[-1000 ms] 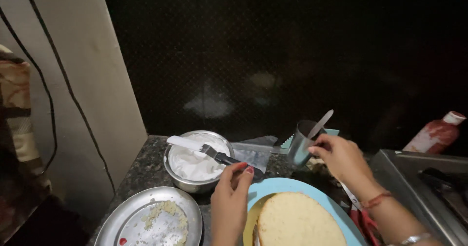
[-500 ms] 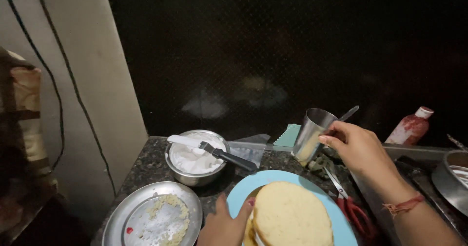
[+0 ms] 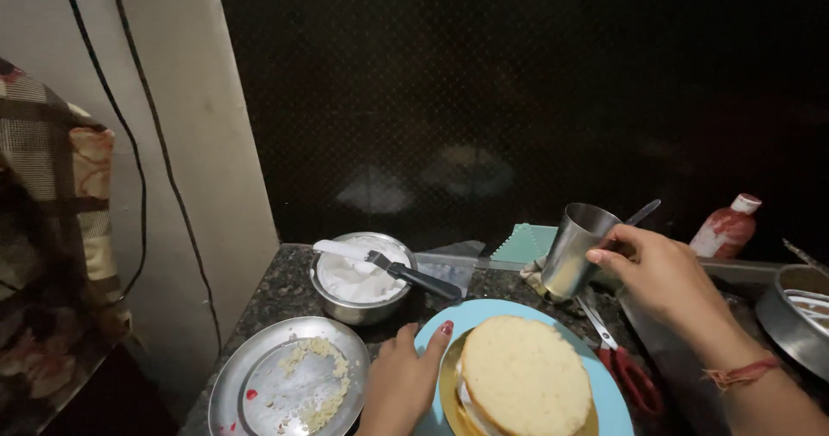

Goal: Apply cream to cake layers using a palette knife.

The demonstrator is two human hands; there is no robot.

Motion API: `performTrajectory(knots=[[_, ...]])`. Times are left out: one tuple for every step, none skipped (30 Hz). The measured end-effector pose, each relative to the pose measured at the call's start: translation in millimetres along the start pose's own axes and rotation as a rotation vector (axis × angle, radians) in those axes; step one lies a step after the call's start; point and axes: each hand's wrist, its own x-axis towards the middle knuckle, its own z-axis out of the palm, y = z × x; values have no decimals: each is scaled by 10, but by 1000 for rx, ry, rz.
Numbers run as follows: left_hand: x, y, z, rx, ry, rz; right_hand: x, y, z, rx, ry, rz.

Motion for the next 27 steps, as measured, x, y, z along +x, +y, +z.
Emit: performTrajectory(knots=[[48, -29, 51, -24, 26, 32, -4, 11, -11, 4, 0, 7], [74, -43, 82, -24, 26, 34, -11, 3, -29, 3, 2, 7], [91, -63, 121, -26, 26, 57, -27, 3, -45, 3, 2, 10], [107, -81, 160, -27, 26, 79, -43, 4, -62, 2, 3, 13], [121, -95, 186, -28, 23, 80, -60, 6, -73, 0, 3, 15], [136, -109, 211, -28, 33, 129, -76, 6, -84, -6, 2, 9], [164, -122, 230, -28, 45, 179, -82, 1, -90, -10, 4, 1], [138, -80, 201, -29, 45, 182, -90, -5, -102, -10, 6, 1], [104, -45, 169, -46, 64, 164, -104, -13, -109, 6, 3, -12], [69, -10, 136, -62, 82, 146, -117, -21, -117, 22, -1, -24], [-2, 80, 62, -62, 82, 147, -101, 6, -97, 22, -1, -24], [-73, 171, -13, -86, 113, 205, -83, 32, -78, 25, -3, -85], [-132, 272, -88, -110, 146, 266, -53, 59, -64, 29, -3, -148], [-151, 372, -111, -110, 147, 269, -71, 6, -67, 29, 0, -147], [-191, 450, -131, -138, 140, 372, -109, -45, -58, 68, -12, -176], [-232, 526, -153, -167, 134, 475, -150, -98, -50, 107, -23, -206], [-248, 607, -150, -166, 135, 473, -164, -112, -16, 108, -25, -207], [-264, 689, -149, -204, 141, 573, -177, -128, 17, 215, -67, -272], [-270, 779, -150, -243, 148, 677, -182, -146, 44, 323, -105, -338], [-296, 845, -163, -243, 151, 679, -250, -241, 23, 324, -103, -341], [-330, 903, -173, -300, 127, 665, -327, -331, 9, 326, -134, -314], [-363, 961, -182, -356, 104, 651, -404, -422, -5, 329, -166, -287], [-387, 972, -189, -354, 105, 651, -434, -402, 31, 331, -166, -288], [-411, 984, -196, -395, 86, 592, -463, -383, 65, 387, -208, -302], [-426, 1006, -205, -435, 68, 534, -480, -367, 95, 442, -247, -318], [-419, 965, -186, -434, 71, 536, -525, -372, 64, 444, -245, -322], [-416, 925, -157, -486, 95, 563, -576, -369, 31, 571, -305, -413]])
